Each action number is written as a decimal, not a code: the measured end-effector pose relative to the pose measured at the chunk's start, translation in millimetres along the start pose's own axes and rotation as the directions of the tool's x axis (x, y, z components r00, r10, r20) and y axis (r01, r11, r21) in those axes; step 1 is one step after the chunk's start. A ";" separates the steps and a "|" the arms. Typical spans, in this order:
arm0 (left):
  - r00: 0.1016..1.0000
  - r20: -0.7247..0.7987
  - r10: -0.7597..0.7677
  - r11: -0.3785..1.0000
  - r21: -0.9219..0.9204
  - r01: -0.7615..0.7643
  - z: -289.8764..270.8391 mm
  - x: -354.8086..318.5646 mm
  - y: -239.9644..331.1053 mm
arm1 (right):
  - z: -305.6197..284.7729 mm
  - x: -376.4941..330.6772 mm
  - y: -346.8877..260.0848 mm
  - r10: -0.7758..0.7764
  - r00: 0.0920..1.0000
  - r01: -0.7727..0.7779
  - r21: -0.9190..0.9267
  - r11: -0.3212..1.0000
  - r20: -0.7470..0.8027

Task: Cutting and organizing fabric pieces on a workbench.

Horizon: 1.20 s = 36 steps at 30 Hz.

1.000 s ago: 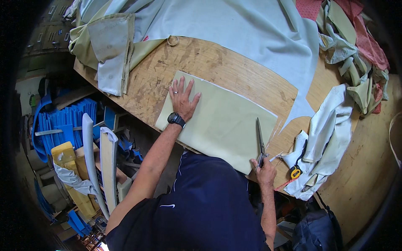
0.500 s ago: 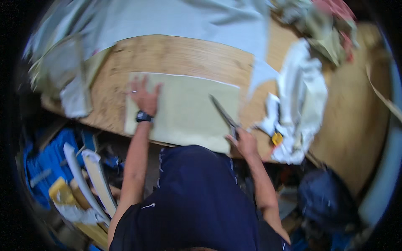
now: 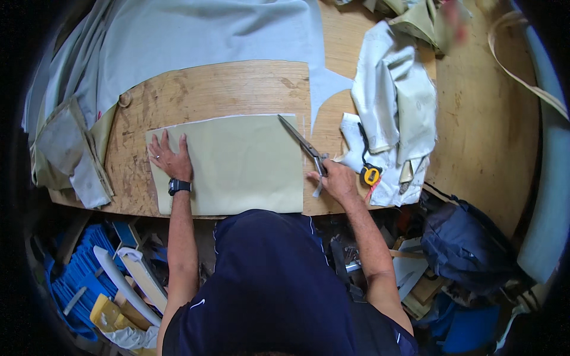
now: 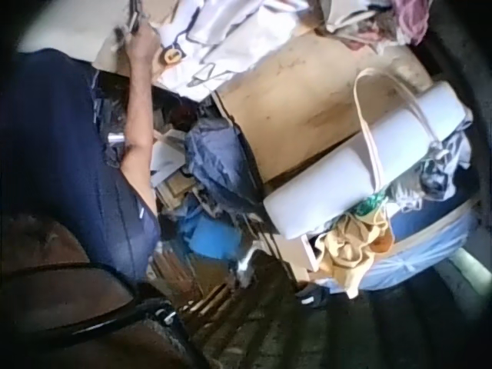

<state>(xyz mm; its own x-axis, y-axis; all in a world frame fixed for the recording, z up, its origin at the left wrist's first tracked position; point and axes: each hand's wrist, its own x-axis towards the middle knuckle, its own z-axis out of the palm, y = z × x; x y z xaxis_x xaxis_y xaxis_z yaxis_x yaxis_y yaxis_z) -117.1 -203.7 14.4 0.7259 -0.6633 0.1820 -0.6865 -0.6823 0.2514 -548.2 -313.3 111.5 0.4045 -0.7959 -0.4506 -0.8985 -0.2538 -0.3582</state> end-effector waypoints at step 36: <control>0.796 0.284 0.535 0.779 -0.530 -0.335 -30.8 97.7 -47.7 | -127.7 236.9 -317.5 -0.622 0.494 0.837 -0.525 0.151 0.608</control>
<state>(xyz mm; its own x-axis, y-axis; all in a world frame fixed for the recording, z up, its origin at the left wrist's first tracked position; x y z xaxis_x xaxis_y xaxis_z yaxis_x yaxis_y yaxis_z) -12.2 -226.5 49.5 0.1982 -0.9801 0.0098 -0.7553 -0.1463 0.6388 -188.9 -491.5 223.0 0.8623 0.0992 -0.4966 0.1132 -0.9936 -0.0018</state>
